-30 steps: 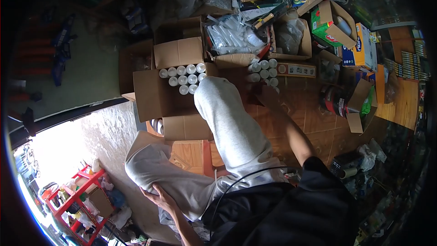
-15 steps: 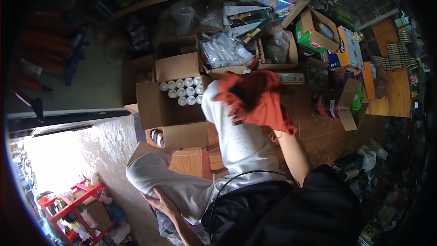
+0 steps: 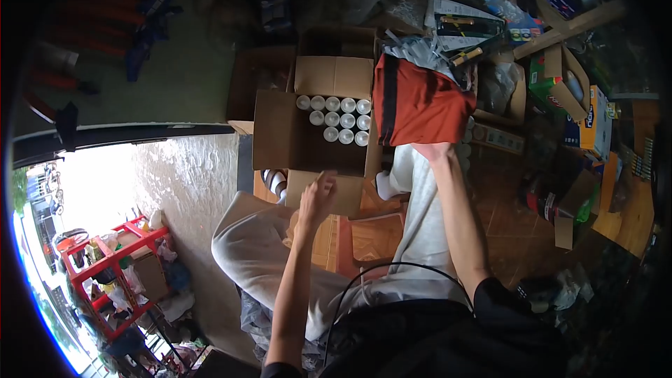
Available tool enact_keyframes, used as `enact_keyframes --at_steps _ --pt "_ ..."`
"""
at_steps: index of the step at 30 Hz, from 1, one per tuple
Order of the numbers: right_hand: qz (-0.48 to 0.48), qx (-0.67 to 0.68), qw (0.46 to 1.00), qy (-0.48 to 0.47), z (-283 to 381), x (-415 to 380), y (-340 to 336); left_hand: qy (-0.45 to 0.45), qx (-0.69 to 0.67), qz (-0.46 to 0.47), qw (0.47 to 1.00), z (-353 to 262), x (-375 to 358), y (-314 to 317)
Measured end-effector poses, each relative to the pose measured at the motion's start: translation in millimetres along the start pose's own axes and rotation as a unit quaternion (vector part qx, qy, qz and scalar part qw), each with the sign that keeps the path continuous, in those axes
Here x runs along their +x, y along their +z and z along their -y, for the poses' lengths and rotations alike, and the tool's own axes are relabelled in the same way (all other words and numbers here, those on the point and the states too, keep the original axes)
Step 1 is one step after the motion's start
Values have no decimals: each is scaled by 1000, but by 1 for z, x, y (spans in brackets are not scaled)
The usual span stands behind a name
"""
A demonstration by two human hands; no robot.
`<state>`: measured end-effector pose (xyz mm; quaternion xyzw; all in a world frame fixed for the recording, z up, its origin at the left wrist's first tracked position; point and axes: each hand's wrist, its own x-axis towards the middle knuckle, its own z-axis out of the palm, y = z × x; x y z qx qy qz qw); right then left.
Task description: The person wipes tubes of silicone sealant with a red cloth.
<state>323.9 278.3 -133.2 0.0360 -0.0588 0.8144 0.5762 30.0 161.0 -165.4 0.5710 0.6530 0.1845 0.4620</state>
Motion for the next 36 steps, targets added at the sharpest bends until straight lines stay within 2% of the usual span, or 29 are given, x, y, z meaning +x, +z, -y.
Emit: enact_keyframes --at_steps 1,4,8,9,11,12,14,17,19,21,23,26,30,33,36 --pt "74 83 994 8 5 0 -15 -15 37 -2 999 11 27 7" --pt "12 106 994 -13 7 0 -35 -43 79 -37 995 50 91 32" --pt "35 82 996 9 0 -1 -46 -104 48 -70 991 71 132 48" --pt "34 45 998 15 -1 -1 -47 -91 59 -87 990 71 135 53" --pt "-142 3 990 0 -9 10 -24 -65 82 -124 987 68 140 59" --pt "-313 -5 950 -21 -18 24 7 -61 75 -127 987 77 145 64" --pt "-469 -52 881 -30 -25 28 19 -51 64 -133 988 103 153 76" --pt "-459 -103 883 -13 -27 25 10 -42 59 -150 986 108 157 76" --pt "-457 -51 888 -35 -28 29 9 11 48 -160 986 109 159 69" --pt "-180 4 984 13 -19 13 -36 59 42 -178 981 105 160 61" --pt "-29 39 998 37 -16 10 -50 97 47 -207 972 101 150 49" --pt "-18 45 998 31 -21 18 -41 129 89 -252 955 92 132 25" --pt "-58 2 998 15 -30 27 -16 71 41 -239 967 96 109 -12" --pt "-80 -25 996 7 -37 22 -4 49 37 -227 972 111 123 3" --pt "-97 -39 995 10 -41 12 -2 -29 -17 -198 980 164 159 50"
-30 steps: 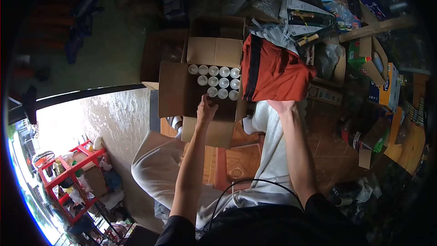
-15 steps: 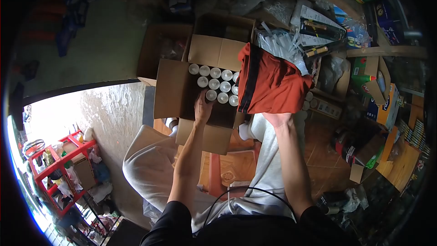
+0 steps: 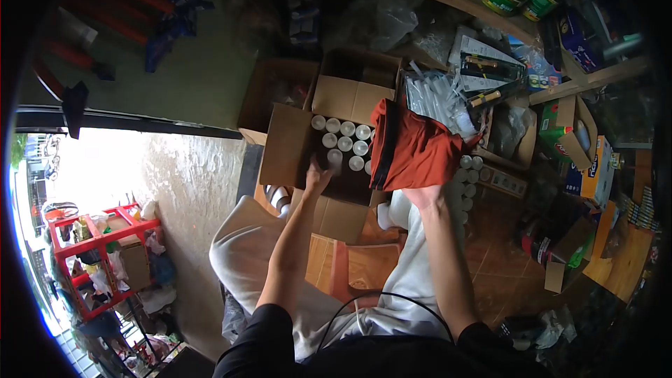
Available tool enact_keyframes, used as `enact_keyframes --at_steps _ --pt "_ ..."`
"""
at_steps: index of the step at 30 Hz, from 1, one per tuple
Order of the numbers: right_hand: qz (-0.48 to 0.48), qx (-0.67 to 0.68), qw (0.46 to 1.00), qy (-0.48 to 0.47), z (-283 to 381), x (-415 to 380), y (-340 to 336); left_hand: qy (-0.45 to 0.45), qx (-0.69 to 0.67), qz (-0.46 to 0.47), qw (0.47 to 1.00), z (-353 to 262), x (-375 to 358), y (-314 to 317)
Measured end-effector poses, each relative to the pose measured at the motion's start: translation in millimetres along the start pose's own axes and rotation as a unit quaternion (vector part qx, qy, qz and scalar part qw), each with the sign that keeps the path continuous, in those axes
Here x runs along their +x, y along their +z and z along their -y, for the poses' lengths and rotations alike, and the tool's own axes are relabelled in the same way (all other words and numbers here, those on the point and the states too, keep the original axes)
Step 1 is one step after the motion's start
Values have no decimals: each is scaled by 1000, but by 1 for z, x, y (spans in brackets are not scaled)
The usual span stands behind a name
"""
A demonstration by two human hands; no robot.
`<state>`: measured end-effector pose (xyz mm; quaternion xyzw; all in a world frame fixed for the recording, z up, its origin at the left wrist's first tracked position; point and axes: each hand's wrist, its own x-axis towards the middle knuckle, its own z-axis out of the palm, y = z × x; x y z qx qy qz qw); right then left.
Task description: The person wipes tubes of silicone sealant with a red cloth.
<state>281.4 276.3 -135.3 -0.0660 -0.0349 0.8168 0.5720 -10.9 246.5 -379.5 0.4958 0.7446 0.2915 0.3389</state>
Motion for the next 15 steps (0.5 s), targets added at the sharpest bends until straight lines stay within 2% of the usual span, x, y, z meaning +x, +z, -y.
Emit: enact_keyframes --at_steps 1,4,7,11,13,15 --pt "-7 -1 1000 2 0 -3 -3 -123 -124 90 980 5 9 14" --pt "-36 -10 999 8 5 -6 -11 -45 25 101 994 7 14 40" --pt "-61 -20 998 13 8 1 -19 -74 -1 117 990 2 17 44" --pt "-82 -33 996 23 7 13 -21 -62 -26 98 993 4 12 42" --pt "-84 -39 995 27 6 21 -18 -62 1 108 992 -29 4 18" --pt "-79 -50 995 26 6 28 -10 -15 -27 81 996 -47 -1 6"
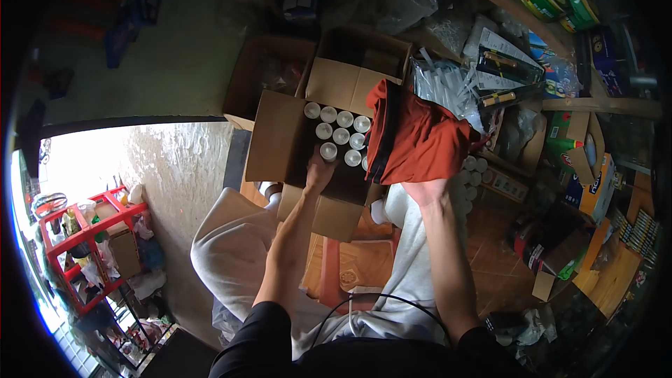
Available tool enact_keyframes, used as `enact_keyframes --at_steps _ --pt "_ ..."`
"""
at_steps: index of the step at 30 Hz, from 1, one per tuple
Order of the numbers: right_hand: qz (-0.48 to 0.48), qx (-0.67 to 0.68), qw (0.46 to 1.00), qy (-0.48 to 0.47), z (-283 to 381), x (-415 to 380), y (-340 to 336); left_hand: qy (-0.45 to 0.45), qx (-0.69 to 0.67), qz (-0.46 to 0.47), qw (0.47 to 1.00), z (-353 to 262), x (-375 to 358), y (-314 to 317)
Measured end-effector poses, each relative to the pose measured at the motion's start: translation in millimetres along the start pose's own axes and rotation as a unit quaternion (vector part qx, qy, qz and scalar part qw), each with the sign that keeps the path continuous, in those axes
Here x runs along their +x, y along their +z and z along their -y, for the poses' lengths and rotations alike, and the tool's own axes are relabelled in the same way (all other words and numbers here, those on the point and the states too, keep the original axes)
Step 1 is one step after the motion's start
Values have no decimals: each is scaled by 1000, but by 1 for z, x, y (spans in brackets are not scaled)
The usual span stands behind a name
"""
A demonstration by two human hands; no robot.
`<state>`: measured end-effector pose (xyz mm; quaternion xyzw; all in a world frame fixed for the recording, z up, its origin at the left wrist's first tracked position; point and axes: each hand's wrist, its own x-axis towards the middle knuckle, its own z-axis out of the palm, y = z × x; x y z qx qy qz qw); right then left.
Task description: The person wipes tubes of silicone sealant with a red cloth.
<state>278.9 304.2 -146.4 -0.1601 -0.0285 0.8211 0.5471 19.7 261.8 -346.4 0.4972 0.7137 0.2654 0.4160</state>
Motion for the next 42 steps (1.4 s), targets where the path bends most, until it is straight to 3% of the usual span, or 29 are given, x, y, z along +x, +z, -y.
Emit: enact_keyframes --at_steps 2,5,7,9,10,11,13,14,15,16,17,19,20,22,23,24,25,26,27,29,30,33,37,38,40,42 --pt "6 -13 1000 0 1 5 15 48 -14 1 999 -37 -13 -28" --pt "23 -5 1000 -9 3 9 41 141 -19 10 990 -145 -54 -111" --pt "65 2 998 -1 4 2 45 142 -226 -20 963 -187 -102 -150" --pt "145 -49 988 7 4 -15 35 77 -295 37 952 -198 -158 -198" --pt "132 -331 931 -79 2 -25 37 158 -493 -57 854 -239 -196 -184" --pt "108 -278 953 -54 -3 -42 46 227 -550 -71 801 -263 -224 -175" --pt "43 -168 985 8 -20 -93 53 229 -603 -56 762 -283 -270 -168" --pt "85 -370 925 -5 -26 -123 53 197 -636 -78 742 -292 -287 -167" --pt "121 -555 823 -17 -30 -153 52 164 -666 -101 721 -300 -303 -167" --pt "162 -603 781 5 -34 -171 61 129 -694 -124 698 -305 -320 -168" --pt "206 -646 734 22 -38 -189 72 137 -668 -121 721 -310 -335 -170" --pt "276 -540 789 97 -49 -220 140 152 -616 -114 764 -315 -359 -173" --pt "293 -507 801 123 -56 -236 172 176 -619 -101 758 -316 -368 -174" --pt "275 -541 786 122 -68 -259 213 210 -574 -127 781 -313 -383 -191" --pt "286 -592 750 71 -71 -262 217 227 -551 -142 790 -313 -386 -199" --pt "295 -637 712 21 -76 -266 219 224 -570 -187 768 -345 -400 -219" --pt "301 -677 671 -30 -80 -269 222 181 -539 -263 780 -356 -405 -236" --pt "229 -844 483 -30 -72 -279 245 161 -592 -275 740 -354 -402 -245" --pt "232 -859 457 3 -71 -286 264 138 -643 -288 696 -348 -403 -250" --pt "238 -885 396 56 -74 -286 292 193 -679 -210 677 -332 -402 -255" --pt "326 -816 471 -75 -85 -274 250 221 -693 -168 665 -328 -402 -257" --pt "388 -641 658 71 -99 -255 230 331 -647 18 687 -331 -402 -259" --pt "418 -603 677 62 -90 -253 258 343 -614 8 711 -351 -406 -257" --pt "425 -606 670 53 -97 -248 233 362 -642 75 672 -345 -401 -256" --pt "357 -581 726 93 -100 -246 229 344 -434 27 832 -347 -394 -256" --pt "192 -496 827 184 -108 -252 258 304 -248 32 919 -349 -390 -258"
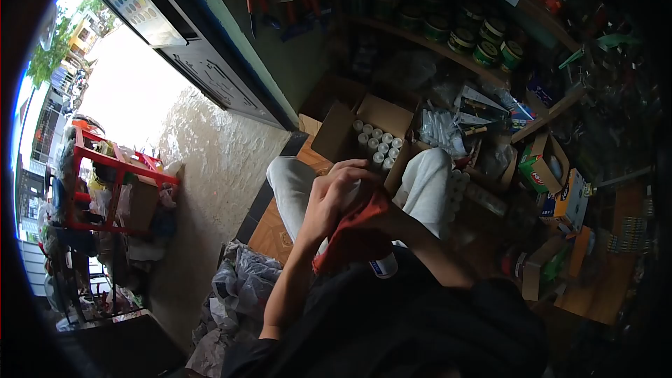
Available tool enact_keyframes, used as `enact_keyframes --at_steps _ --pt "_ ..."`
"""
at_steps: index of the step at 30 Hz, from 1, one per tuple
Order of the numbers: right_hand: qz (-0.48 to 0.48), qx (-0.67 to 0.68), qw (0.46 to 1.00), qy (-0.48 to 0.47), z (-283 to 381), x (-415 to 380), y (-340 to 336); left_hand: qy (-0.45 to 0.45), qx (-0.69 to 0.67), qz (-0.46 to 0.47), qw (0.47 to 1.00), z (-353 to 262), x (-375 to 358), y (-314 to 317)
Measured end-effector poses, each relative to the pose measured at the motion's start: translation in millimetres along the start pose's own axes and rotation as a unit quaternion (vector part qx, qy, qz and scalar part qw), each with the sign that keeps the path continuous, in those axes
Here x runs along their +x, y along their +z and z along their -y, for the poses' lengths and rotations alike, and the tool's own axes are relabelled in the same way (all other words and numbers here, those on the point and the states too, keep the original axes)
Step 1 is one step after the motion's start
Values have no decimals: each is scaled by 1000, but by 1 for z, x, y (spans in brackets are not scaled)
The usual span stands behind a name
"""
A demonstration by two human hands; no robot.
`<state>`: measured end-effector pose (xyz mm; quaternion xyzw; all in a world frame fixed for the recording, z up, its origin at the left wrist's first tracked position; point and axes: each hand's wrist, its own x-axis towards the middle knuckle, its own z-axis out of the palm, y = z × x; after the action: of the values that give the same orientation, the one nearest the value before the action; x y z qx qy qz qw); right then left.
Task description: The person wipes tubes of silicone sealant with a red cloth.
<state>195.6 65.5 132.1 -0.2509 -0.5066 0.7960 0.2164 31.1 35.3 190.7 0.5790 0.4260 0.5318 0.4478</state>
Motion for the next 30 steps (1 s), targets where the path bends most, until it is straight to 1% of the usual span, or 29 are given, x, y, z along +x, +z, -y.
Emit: enact_keyframes --at_steps 3,4,6,7,9,11,12,13,14,16,17,18,19,20,21,22,23,24,25,26,27,28,29,30 --pt "8 -7 998 -59 17 6 -1 -66 10 49 997 -12 7 1" --pt "-23 33 996 -77 21 8 -1 -58 15 80 995 -8 9 -5" --pt "-86 110 984 -109 27 10 -2 -75 -101 -39 991 0 3 6" --pt "-87 216 972 -35 35 14 -12 -82 -158 -98 979 6 -3 11" --pt "-140 246 954 -95 67 25 -26 -194 -226 -56 953 65 -38 -3" --pt "-157 202 957 -139 83 26 -42 -176 -217 80 957 48 -41 24" --pt "-206 179 951 -145 85 28 -42 -201 -137 35 969 37 -39 43" --pt "-214 157 949 -171 81 31 -44 -224 -55 -11 973 32 -36 63" --pt "-224 137 945 -198 70 36 -49 -197 3 -94 976 48 -33 77" --pt "-243 85 929 -267 61 38 -53 -260 -19 -41 965 35 -30 77" --pt "-196 173 931 -256 67 37 -56 -289 -26 -13 957 30 -26 75" --pt "-145 259 924 -242 77 34 -59 -289 -70 50 953 29 -28 67" --pt "-91 341 908 -225 81 29 -61 -325 -237 118 908 31 -35 59" --pt "-3 389 885 -254 80 28 -62 -353 -397 180 828 40 -45 56" --pt "88 428 854 -282 79 33 -60 -362 -561 269 694 71 -65 55" --pt "181 461 813 -307 76 41 -59 -346 -614 289 647 71 -70 58" --pt "272 487 763 -328 72 47 -61 -334 -631 270 646 60 -69 64" --pt "235 446 794 -339 59 51 -67 -325 -636 243 656 49 -65 71" --pt "198 404 823 -347 46 55 -72 -313 -629 217 678 38 -61 74" --pt "110 308 868 -374 33 53 -67 -307 -611 195 704 29 -54 75" --pt "22 207 897 -391 18 48 -58 -298 -586 172 733 22 -50 75" --pt "-64 101 909 -398 4 42 -47 -300 -560 153 757 19 -47 71" --pt "-147 -7 905 -399 -8 36 -36 -302 -529 134 782 19 -44 68" --pt "-226 -115 884 -393 -10 31 -27 -325 -503 120 792 26 -44 61"
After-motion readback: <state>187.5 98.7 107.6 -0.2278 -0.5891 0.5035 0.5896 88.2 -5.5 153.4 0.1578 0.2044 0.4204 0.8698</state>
